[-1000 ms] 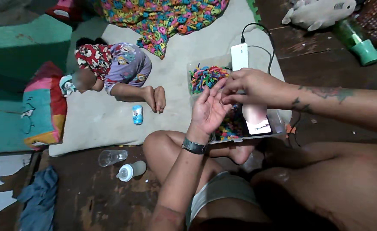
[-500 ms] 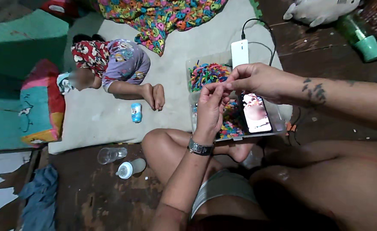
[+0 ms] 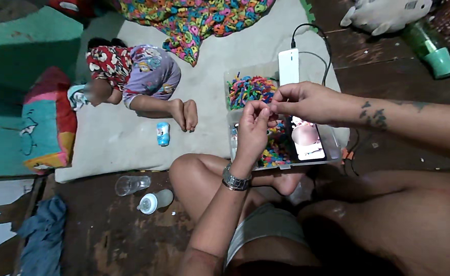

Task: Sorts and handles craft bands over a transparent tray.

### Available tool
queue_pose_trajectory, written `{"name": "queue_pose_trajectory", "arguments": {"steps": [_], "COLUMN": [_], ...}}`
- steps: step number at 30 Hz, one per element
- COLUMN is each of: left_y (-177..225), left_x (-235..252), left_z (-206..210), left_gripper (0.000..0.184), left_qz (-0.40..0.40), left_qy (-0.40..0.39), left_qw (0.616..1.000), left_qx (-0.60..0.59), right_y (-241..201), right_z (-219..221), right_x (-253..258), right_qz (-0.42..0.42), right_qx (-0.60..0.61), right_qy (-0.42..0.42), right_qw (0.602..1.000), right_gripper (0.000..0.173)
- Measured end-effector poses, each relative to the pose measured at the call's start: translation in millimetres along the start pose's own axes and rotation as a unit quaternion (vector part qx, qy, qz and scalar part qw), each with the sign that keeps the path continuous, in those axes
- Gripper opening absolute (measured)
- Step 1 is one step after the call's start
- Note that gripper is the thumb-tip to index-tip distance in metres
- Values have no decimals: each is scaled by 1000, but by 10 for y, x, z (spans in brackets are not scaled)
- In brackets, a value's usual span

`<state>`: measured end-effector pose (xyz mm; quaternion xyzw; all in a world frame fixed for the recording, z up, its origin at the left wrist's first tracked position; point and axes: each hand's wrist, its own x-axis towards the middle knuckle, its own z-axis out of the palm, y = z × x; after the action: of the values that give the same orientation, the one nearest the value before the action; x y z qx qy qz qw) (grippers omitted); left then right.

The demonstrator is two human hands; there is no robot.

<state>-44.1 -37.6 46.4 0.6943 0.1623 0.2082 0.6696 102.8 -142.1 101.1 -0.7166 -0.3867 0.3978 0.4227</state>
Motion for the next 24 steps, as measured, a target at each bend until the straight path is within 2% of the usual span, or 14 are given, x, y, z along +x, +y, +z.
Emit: {"name": "queue_pose_trajectory", "arguments": {"steps": [2, 6, 8, 9, 12, 15, 17, 18, 19, 20, 24], "left_y": [5, -9, -16, -14, 0, -19, -38, -37, -29, -24, -5], "left_x": [-4, 35, 52, 54, 33, -15, -13, 2, 14, 21, -20], "left_z": [-18, -136, -163, -163, -147, -159, -173, -174, -178, -183, -236], "left_gripper": [10, 8, 9, 8, 7, 10, 11, 12, 12, 13, 14], "left_qz": [2, 57, 70, 65, 13, -75, -147, -172, -188, -190, -139], "left_qy": [-12, -62, -68, -64, -50, -64, -77, -81, -85, -87, -95], "left_qw": [1000, 990, 982, 979, 987, 994, 984, 975, 967, 963, 968], "left_qx": [17, 116, 164, 180, 154, 37, -67, -110, -146, -171, -185], "right_y": [-6, -12, 61, 131, 231, 227, 182, 156, 147, 151, 214], "right_z": [-9, -47, -32, -17, -3, -36, -75, -90, -100, -106, -62], "right_x": [4, -13, -12, 4, 48, 36, 2, -18, -23, -17, 41], "right_qz": [11, 38, -21, -84, -259, -384, -432, -439, -442, -441, -404], "right_qx": [-4, -22, -80, -124, -282, -435, -518, -542, -547, -533, -427], "right_qy": [-12, -64, -54, -37, 0, 9, -12, -20, -20, -13, 30], "right_qw": [1000, 997, 995, 988, 924, 814, 738, 716, 711, 722, 808], "right_gripper": [14, 15, 15, 15, 9, 8, 7, 10, 11, 11, 17]}}
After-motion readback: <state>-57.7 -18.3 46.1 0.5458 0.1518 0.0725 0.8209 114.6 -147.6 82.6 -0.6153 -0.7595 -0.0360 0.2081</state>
